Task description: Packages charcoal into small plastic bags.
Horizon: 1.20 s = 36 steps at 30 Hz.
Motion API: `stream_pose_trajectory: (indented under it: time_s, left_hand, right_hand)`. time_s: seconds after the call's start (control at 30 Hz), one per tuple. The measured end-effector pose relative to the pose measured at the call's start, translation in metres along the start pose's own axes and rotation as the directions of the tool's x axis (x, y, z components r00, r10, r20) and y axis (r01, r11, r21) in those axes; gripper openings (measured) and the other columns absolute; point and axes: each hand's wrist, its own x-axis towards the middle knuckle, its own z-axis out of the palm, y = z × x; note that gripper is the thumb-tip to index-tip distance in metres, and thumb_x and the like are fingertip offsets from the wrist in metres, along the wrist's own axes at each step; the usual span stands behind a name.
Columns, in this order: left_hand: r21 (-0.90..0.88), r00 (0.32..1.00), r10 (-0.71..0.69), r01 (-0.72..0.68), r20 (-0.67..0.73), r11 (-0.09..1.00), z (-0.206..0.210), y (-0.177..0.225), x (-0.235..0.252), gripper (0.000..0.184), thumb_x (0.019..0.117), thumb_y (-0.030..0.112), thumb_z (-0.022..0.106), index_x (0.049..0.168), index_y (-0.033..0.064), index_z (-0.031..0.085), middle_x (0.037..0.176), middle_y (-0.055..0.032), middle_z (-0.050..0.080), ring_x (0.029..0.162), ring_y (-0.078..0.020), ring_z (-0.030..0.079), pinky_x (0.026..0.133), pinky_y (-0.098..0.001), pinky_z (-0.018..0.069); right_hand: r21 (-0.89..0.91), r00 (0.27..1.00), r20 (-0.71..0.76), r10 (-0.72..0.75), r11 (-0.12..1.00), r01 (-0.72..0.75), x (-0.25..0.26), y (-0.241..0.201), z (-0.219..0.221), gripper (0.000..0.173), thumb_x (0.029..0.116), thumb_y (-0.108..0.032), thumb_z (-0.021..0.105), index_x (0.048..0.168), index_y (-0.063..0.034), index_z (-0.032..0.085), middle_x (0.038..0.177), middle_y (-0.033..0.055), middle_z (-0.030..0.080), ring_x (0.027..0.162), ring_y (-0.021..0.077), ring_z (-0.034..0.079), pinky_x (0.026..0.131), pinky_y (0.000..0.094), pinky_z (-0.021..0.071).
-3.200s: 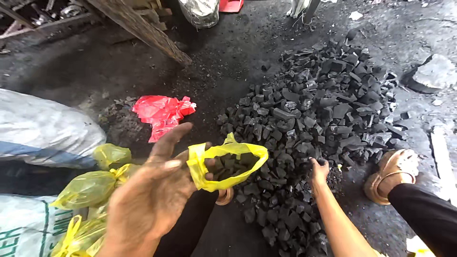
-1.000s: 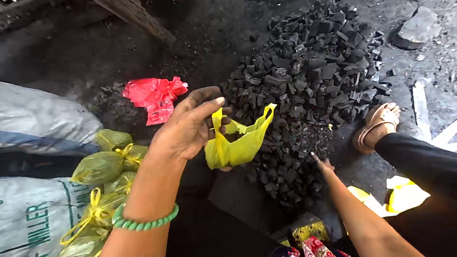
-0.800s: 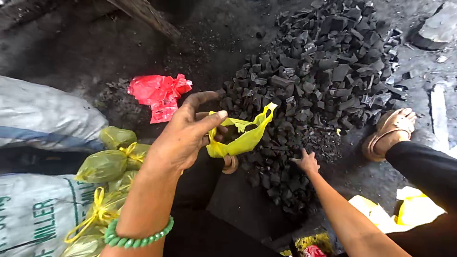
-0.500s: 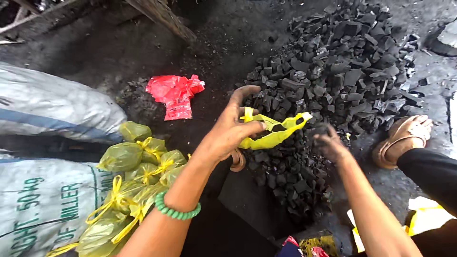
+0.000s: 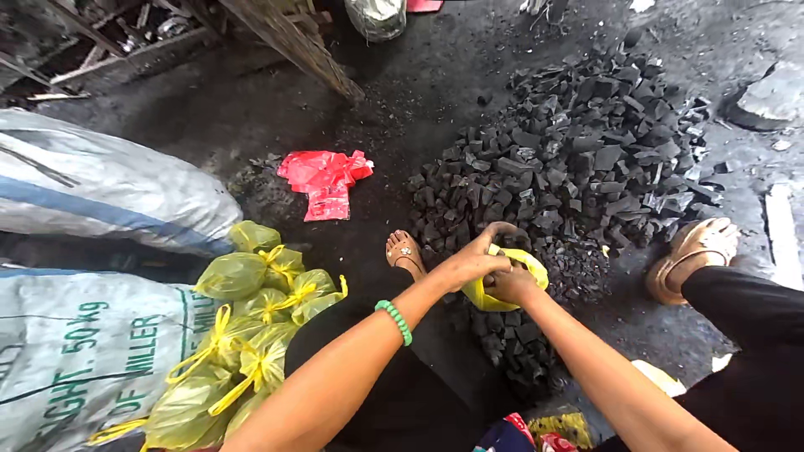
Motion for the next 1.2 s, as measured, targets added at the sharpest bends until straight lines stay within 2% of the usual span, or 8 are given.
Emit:
stream_pose_trajectory:
  time_s: [0.23,0.33,0.43,0.67,0.8,1.0,1.1,1.2]
  left_hand:
    - [0.694,0.982,-0.178,0.168,-0.058,0.7,-0.018,0.012,0.006,0.059,0.0954,0.016,0.068,0.15,0.0098,0.046,0.133,-0.0268,0.06,0.117,-0.0415,0.061,0.098,-0.0615,0.0473]
    - [0.892,0.902,-0.368,0.343,-0.225,0.295,-0.016,0.014,0.003,0.063,0.0932,0.014,0.07,0.151,0.0077,0.046,0.143,-0.029,0.051,0.127,-0.0485,0.053,0.099,-0.0685,0.0418]
    - [0.909,0.843,-0.436,0.4,-0.316,0.115,-0.012,0.025,0.007,0.024,0.0938,0.012,0.066,0.113,-0.0025,0.068,0.121,-0.0249,0.065,0.115,-0.0437,0.06,0.087,-0.0643,0.0469]
    - [0.361,0.997,-0.061,0.077,-0.055,0.93,-0.016,0.066,0.004,0.015,0.1025,0.013,0.058,0.095,0.0014,0.063,0.073,-0.0033,0.057,0.058,-0.0085,0.048,0.054,-0.026,0.0408]
    - [-0.238,0.999,0.006,-0.018,-0.05,0.971,-0.007,0.069,-0.001,0.012,0.1061,0.005,0.045,0.108,0.0038,0.057,0.063,0.0043,0.046,0.043,0.0009,0.032,0.038,-0.0137,0.0261]
    - [0.061,0.962,0.274,-0.273,-0.014,0.96,0.012,0.079,-0.009,0.02,0.1038,0.01,0.054,0.12,-0.0007,0.06,0.085,-0.005,0.06,0.069,-0.0082,0.055,0.064,-0.0245,0.0482]
    - [0.462,0.891,0.453,-0.391,-0.028,0.796,0.018,0.084,-0.004,0.027,0.0996,0.009,0.062,0.123,-0.0045,0.065,0.108,-0.0223,0.07,0.1,-0.0321,0.068,0.092,-0.0531,0.0523]
    - [0.728,0.769,0.638,-0.423,-0.025,0.539,0.024,0.079,0.001,0.025,0.0975,0.006,0.062,0.121,-0.0002,0.069,0.11,-0.0204,0.072,0.102,-0.0357,0.07,0.09,-0.0564,0.0542]
  right_hand:
    - [-0.277,0.994,0.016,-0.106,0.955,0.107,-0.047,0.035,-0.059,0.065,0.1007,-0.061,0.053,0.131,-0.0051,0.067,0.124,0.027,0.067,0.12,0.0469,0.062,0.104,0.0658,0.0432]
    - [-0.504,0.952,-0.01,-0.307,0.823,0.261,-0.075,0.047,-0.07,0.027,0.0953,-0.02,0.073,0.108,0.0033,0.073,0.107,0.0239,0.072,0.113,0.0442,0.065,0.112,0.0626,0.0355]
    - [-0.63,0.737,-0.214,-0.641,0.667,0.398,-0.095,0.045,-0.072,0.026,0.0733,0.013,0.08,0.095,0.0,0.074,0.088,0.0179,0.071,0.095,0.0415,0.07,0.104,0.0707,0.0411]
    - [-0.451,0.359,-0.586,-0.726,0.661,0.599,-0.137,-0.03,-0.105,0.019,0.0846,0.0,0.07,0.104,-0.0009,0.071,0.081,0.0144,0.072,0.075,0.033,0.072,0.075,0.0537,0.0583]
    - [-0.344,0.388,-0.773,-0.502,0.845,0.409,-0.145,-0.016,-0.168,0.029,0.0888,-0.01,0.074,0.115,0.002,0.067,0.084,0.0199,0.07,0.076,0.0403,0.07,0.066,0.0617,0.0545]
    - [-0.014,0.467,-0.867,-0.176,0.944,0.329,-0.137,0.036,-0.183,0.032,0.0905,-0.021,0.077,0.106,0.0064,0.069,0.093,0.0228,0.07,0.08,0.0368,0.068,0.073,0.0603,0.0532]
    - [0.518,0.686,-0.727,-0.021,0.639,0.568,-0.128,0.042,-0.15,0.027,0.1089,-0.016,0.042,0.117,-0.0008,0.062,0.079,0.0024,0.067,0.05,0.0068,0.058,0.047,0.0251,0.0541]
    - [0.836,0.896,-0.44,-0.063,0.336,0.435,-0.113,0.048,-0.135,0.067,0.1096,-0.052,0.012,0.126,-0.0023,0.054,0.086,0.0085,0.074,0.062,0.0186,0.07,0.057,0.0355,0.0617]
